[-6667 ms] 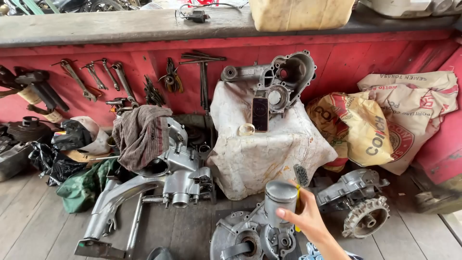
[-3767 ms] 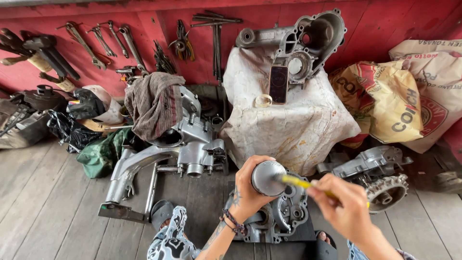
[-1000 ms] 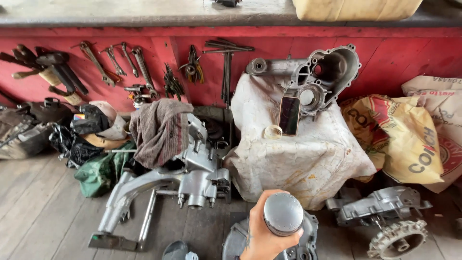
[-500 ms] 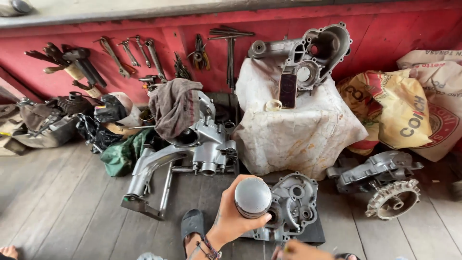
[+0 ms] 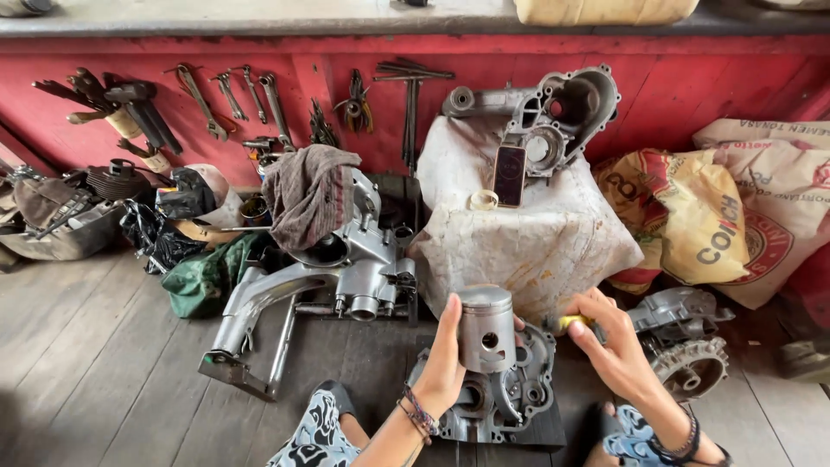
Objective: Cleaning a motorcycle engine piston using a small brush while sitting on the floor.
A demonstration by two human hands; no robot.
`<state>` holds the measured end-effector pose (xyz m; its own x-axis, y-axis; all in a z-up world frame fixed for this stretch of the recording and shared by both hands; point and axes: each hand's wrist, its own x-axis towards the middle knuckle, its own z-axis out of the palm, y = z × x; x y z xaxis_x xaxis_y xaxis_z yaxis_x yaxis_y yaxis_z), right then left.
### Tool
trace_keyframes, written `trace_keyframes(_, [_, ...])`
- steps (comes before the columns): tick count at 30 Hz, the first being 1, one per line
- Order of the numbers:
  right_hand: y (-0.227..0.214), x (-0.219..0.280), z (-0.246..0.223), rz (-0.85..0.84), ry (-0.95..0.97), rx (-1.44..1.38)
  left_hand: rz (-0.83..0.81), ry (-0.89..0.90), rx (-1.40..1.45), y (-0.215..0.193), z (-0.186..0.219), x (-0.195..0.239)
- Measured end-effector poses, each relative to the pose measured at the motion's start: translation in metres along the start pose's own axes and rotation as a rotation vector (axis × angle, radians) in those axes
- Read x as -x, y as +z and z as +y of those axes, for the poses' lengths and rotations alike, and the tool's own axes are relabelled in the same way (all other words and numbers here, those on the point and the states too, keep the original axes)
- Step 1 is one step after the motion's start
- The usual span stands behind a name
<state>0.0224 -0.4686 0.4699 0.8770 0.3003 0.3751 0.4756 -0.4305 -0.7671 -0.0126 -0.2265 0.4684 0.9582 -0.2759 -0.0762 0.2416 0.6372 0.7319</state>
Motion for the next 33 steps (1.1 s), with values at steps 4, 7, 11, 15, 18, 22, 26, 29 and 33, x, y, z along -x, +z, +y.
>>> trace_keyframes(4, [0.003,-0.006,0.001,0.103,-0.075,-0.068,-0.040,0.105,-0.080,0.010,-0.004,-0.015])
trace_keyframes(7, [0.011,-0.013,-0.031,0.153,-0.165,0.062,-0.077,0.161,-0.076,0.003,-0.008,-0.021])
trace_keyframes(11, [0.017,-0.021,-0.025,0.209,-0.133,0.215,-0.146,0.130,-0.088,-0.021,-0.031,-0.043])
trace_keyframes(15, [0.013,-0.024,-0.007,0.244,-0.113,0.186,0.058,-0.026,0.022,-0.017,-0.043,-0.046])
trace_keyframes(18, [0.009,-0.022,-0.015,0.238,-0.192,0.262,-0.026,0.030,-0.019,-0.002,-0.029,-0.044])
trace_keyframes(22, [-0.002,-0.021,-0.015,0.297,-0.126,0.361,-0.150,0.062,-0.089,-0.006,-0.024,-0.050])
trace_keyframes(26, [0.003,-0.015,-0.002,0.323,-0.096,0.304,-0.169,0.001,-0.061,-0.005,-0.036,-0.070])
trace_keyframes(29, [0.001,-0.017,-0.004,0.303,-0.086,0.350,-0.061,0.066,-0.095,-0.010,-0.041,-0.070])
trace_keyframes(33, [0.007,-0.018,-0.014,0.298,-0.100,0.354,-0.109,0.071,-0.082,-0.012,-0.037,-0.059])
